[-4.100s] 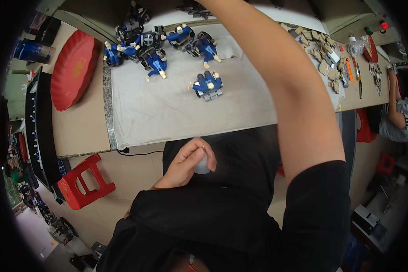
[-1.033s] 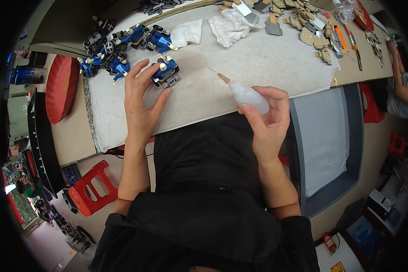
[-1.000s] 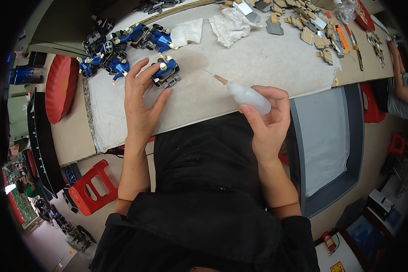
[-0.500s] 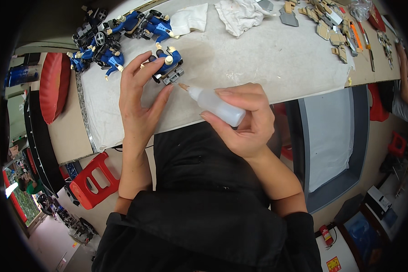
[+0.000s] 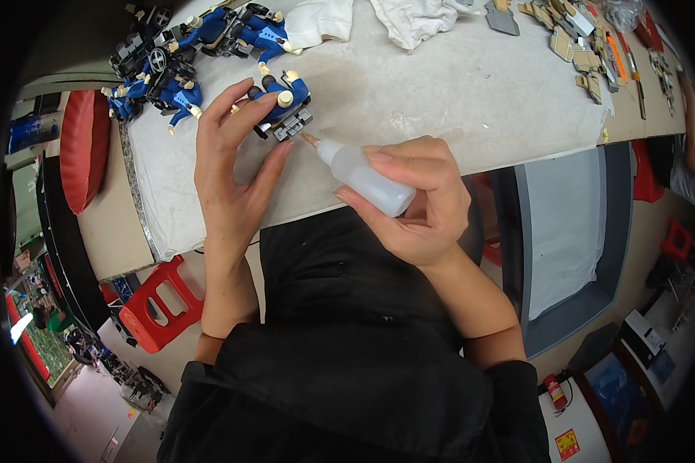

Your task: The person applies glue from a squeeze bottle onto figurine components, attaches pieces to them by hand, presses the parts together, and places an assembled figurine into a tray.

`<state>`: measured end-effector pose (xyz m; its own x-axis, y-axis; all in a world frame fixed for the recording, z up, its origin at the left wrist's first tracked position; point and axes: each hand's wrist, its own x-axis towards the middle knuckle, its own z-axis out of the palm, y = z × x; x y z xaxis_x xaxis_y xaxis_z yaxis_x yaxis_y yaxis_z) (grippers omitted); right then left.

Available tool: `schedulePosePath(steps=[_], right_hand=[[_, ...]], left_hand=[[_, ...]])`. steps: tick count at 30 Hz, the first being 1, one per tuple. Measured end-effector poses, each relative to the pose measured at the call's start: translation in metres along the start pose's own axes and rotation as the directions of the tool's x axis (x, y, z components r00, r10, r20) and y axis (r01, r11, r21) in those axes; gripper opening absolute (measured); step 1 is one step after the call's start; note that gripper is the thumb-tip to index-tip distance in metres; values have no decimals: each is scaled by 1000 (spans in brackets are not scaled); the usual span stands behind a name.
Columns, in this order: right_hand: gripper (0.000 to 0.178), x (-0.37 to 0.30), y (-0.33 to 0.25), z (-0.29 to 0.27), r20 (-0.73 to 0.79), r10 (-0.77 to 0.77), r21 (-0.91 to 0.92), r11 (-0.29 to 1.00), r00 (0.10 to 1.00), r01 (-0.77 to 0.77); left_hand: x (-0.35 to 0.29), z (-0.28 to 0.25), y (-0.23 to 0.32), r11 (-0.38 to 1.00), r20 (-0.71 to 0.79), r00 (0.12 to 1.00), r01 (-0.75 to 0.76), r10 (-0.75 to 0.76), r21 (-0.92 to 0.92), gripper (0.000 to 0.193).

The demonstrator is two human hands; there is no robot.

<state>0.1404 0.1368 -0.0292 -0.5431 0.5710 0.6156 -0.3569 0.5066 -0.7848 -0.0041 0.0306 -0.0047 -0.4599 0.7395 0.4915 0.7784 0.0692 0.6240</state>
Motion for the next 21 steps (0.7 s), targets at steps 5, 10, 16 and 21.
schedulePosePath(steps=[5, 10, 16, 21], right_hand=[[43, 0, 1, 1, -3, -22, -27, 999, 1000, 22], [44, 0, 1, 0, 2, -14, -25, 1000, 1000, 14], [44, 0, 0, 0, 4, -9, -25, 1000, 1000, 9], [43, 0, 1, -1, 10, -16, -31, 999, 1000, 16]], left_hand=[[0, -1, 0, 1000, 1, 1000, 8, -8, -3, 49], [-1, 0, -1, 1000, -9, 1000, -2, 2, -5, 49], [-1, 1, -1, 1000, -14, 1000, -5, 5, -12, 48], [-1, 1, -1, 1000, -12, 1000, -7, 7, -8, 48]])
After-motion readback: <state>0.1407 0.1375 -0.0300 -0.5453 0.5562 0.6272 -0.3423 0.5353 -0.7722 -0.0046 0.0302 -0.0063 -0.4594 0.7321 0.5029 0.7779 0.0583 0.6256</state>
